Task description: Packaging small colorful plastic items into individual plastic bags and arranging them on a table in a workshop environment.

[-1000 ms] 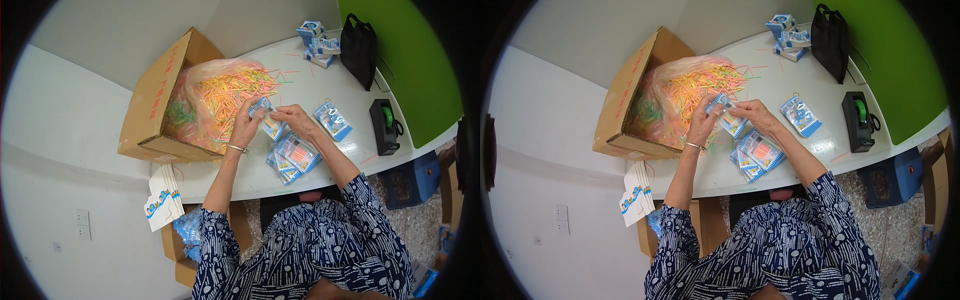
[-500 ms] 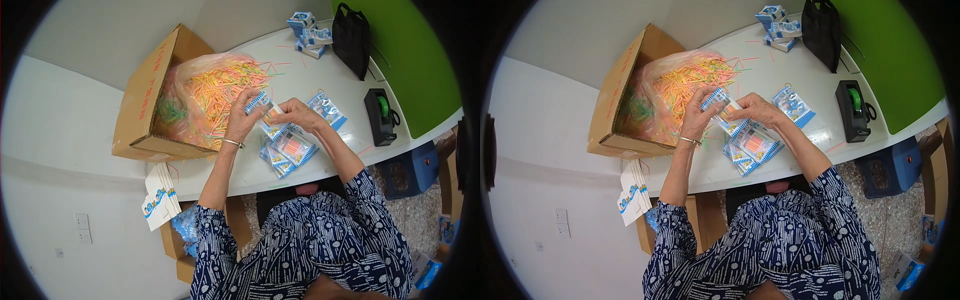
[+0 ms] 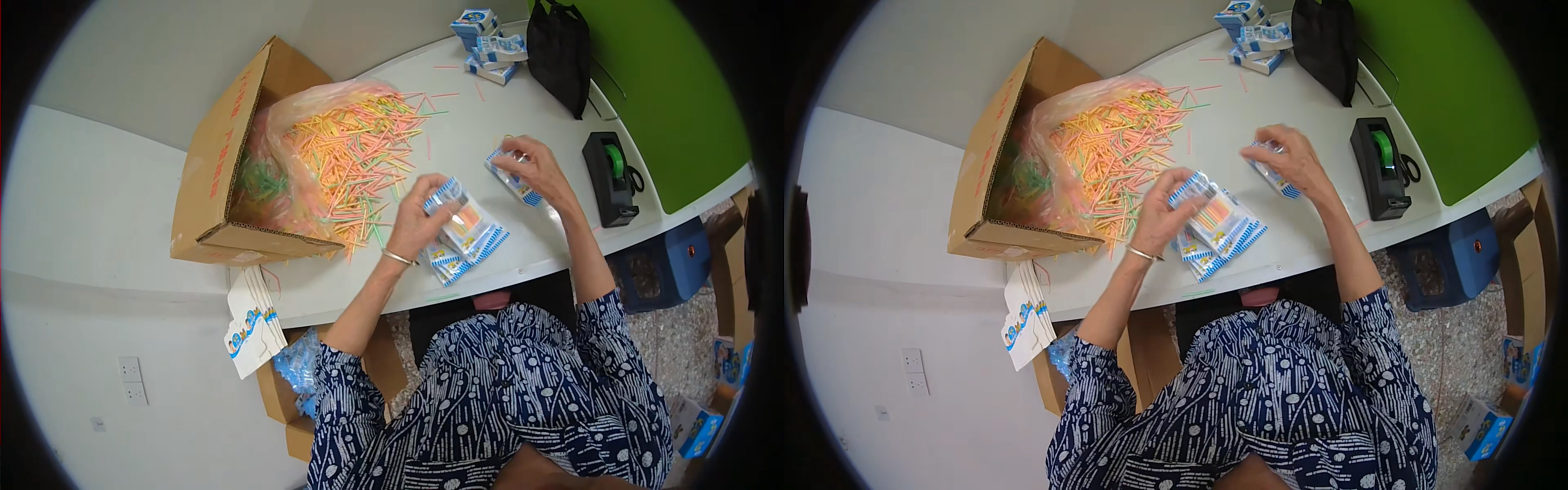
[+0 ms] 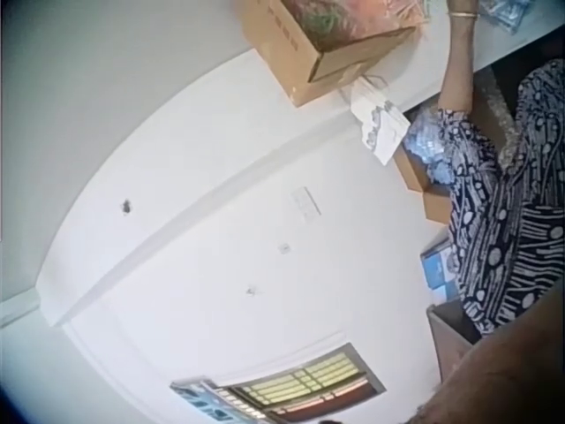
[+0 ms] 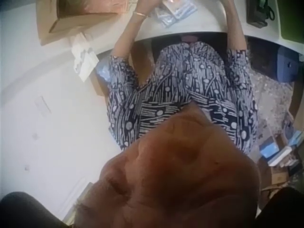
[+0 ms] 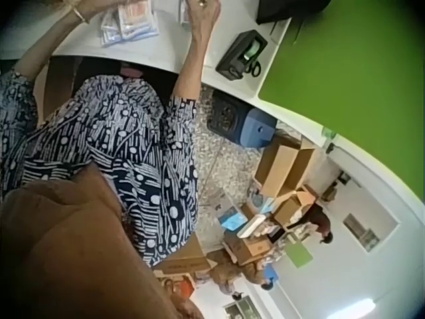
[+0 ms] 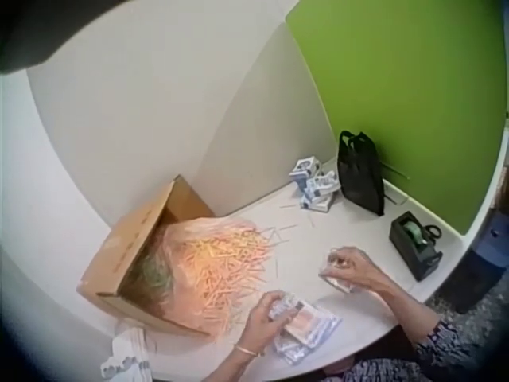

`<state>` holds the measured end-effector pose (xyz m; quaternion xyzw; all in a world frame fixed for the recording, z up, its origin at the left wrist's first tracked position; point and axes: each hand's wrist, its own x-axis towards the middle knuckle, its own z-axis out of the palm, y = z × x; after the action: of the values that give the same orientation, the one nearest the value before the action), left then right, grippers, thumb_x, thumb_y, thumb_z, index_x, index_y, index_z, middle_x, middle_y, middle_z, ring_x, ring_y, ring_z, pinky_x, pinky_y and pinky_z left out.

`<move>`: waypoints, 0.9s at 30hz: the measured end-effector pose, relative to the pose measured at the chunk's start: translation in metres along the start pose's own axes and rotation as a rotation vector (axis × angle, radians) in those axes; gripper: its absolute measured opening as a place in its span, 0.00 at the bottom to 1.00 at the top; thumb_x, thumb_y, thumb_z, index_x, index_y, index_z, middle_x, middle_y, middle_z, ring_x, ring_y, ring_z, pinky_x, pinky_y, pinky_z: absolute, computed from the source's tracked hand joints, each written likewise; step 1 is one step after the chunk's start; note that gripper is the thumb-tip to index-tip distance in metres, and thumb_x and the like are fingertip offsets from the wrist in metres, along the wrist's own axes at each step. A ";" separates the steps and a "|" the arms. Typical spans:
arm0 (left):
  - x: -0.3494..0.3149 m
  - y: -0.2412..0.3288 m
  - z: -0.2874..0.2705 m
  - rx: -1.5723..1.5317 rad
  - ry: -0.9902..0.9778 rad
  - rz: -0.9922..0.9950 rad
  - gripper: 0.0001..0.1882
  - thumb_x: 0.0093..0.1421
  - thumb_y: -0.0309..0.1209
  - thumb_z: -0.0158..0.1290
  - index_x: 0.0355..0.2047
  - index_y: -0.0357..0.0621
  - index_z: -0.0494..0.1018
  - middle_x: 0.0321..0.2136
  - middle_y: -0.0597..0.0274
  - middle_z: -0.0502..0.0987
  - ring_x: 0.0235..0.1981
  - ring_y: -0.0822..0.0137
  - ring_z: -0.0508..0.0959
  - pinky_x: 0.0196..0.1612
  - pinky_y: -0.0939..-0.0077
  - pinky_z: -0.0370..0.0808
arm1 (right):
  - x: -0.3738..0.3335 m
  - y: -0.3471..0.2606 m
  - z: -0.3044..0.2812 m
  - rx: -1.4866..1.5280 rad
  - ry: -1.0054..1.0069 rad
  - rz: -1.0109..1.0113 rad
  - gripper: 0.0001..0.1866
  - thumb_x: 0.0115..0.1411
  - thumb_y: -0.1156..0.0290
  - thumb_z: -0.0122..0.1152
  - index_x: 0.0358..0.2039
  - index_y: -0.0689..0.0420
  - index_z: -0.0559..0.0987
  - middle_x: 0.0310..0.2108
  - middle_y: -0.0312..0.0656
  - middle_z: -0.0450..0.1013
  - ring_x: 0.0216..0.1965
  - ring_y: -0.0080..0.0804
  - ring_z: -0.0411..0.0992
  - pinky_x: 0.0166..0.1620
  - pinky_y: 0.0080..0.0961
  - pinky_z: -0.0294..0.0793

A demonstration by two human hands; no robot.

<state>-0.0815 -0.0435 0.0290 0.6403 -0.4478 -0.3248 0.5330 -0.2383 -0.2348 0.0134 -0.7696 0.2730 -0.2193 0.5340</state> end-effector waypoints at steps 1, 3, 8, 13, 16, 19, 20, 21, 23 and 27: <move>-0.006 -0.010 0.003 0.148 0.034 0.002 0.19 0.51 0.23 0.57 0.44 0.37 0.66 0.37 0.58 0.74 0.39 0.68 0.74 0.43 0.75 0.72 | -0.002 0.012 -0.002 -0.002 -0.001 0.000 0.23 0.50 0.59 0.65 0.40 0.64 0.76 0.38 0.42 0.72 0.37 0.29 0.70 0.40 0.24 0.68; -0.013 -0.020 0.009 0.448 0.087 0.176 0.20 0.50 0.24 0.57 0.43 0.37 0.66 0.38 0.55 0.73 0.40 0.63 0.73 0.44 0.71 0.70 | -0.005 0.039 0.004 -0.629 0.360 -0.087 0.24 0.47 0.58 0.66 0.39 0.63 0.76 0.38 0.44 0.71 0.44 0.39 0.66 0.47 0.36 0.62; -0.017 -0.017 0.009 0.766 0.149 0.273 0.22 0.48 0.30 0.57 0.44 0.37 0.67 0.44 0.50 0.69 0.45 0.52 0.67 0.50 0.62 0.62 | -0.001 0.065 0.013 -0.602 0.398 -0.129 0.18 0.48 0.61 0.63 0.35 0.61 0.77 0.39 0.43 0.69 0.45 0.41 0.62 0.48 0.39 0.58; -0.004 -0.007 0.013 0.778 0.192 0.318 0.23 0.48 0.32 0.58 0.44 0.37 0.67 0.45 0.52 0.68 0.48 0.52 0.64 0.50 0.60 0.61 | 0.003 0.069 0.010 -0.532 0.423 -0.170 0.11 0.50 0.66 0.60 0.31 0.59 0.75 0.35 0.42 0.69 0.43 0.40 0.62 0.47 0.37 0.57; 0.016 -0.001 0.016 0.714 0.197 0.328 0.24 0.49 0.35 0.59 0.45 0.39 0.67 0.46 0.52 0.68 0.49 0.53 0.65 0.51 0.61 0.61 | 0.002 0.058 0.011 -0.462 0.467 -0.274 0.10 0.50 0.68 0.60 0.32 0.58 0.75 0.35 0.42 0.69 0.43 0.40 0.63 0.48 0.36 0.57; 0.036 0.007 0.020 0.607 0.201 0.313 0.24 0.50 0.36 0.60 0.45 0.40 0.68 0.44 0.53 0.70 0.47 0.54 0.68 0.50 0.64 0.63 | -0.009 0.019 0.017 -0.461 0.404 -0.409 0.11 0.52 0.68 0.60 0.35 0.57 0.74 0.37 0.41 0.70 0.43 0.39 0.65 0.48 0.34 0.60; 0.043 0.010 0.021 0.567 0.214 0.337 0.23 0.50 0.36 0.60 0.44 0.40 0.69 0.42 0.53 0.72 0.45 0.56 0.70 0.48 0.65 0.65 | -0.013 0.006 0.020 -0.375 0.375 -0.370 0.12 0.52 0.69 0.61 0.36 0.58 0.74 0.37 0.40 0.71 0.42 0.37 0.66 0.47 0.32 0.62; 0.048 0.013 0.019 0.570 0.225 0.336 0.23 0.50 0.36 0.60 0.44 0.40 0.69 0.42 0.53 0.72 0.45 0.56 0.70 0.48 0.65 0.65 | -0.014 -0.001 0.023 -0.288 0.344 -0.330 0.13 0.52 0.69 0.62 0.37 0.58 0.73 0.37 0.39 0.72 0.41 0.35 0.67 0.46 0.30 0.64; 0.053 0.017 0.016 0.467 0.083 0.226 0.16 0.51 0.34 0.58 0.38 0.39 0.73 0.32 0.55 0.76 0.36 0.63 0.74 0.40 0.70 0.70 | -0.009 -0.003 0.023 -0.176 0.245 -0.345 0.15 0.52 0.67 0.62 0.39 0.59 0.73 0.37 0.41 0.72 0.38 0.35 0.68 0.42 0.29 0.66; 0.045 0.015 0.013 0.420 0.103 0.197 0.10 0.53 0.30 0.56 0.32 0.36 0.75 0.23 0.58 0.76 0.26 0.69 0.74 0.32 0.75 0.70 | -0.007 -0.015 0.030 0.190 0.054 -0.266 0.16 0.52 0.64 0.63 0.37 0.61 0.74 0.31 0.40 0.72 0.31 0.26 0.68 0.37 0.21 0.67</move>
<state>-0.0787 -0.0905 0.0434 0.7059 -0.5381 -0.1379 0.4395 -0.2220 -0.2052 0.0172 -0.7388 0.1613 -0.3335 0.5630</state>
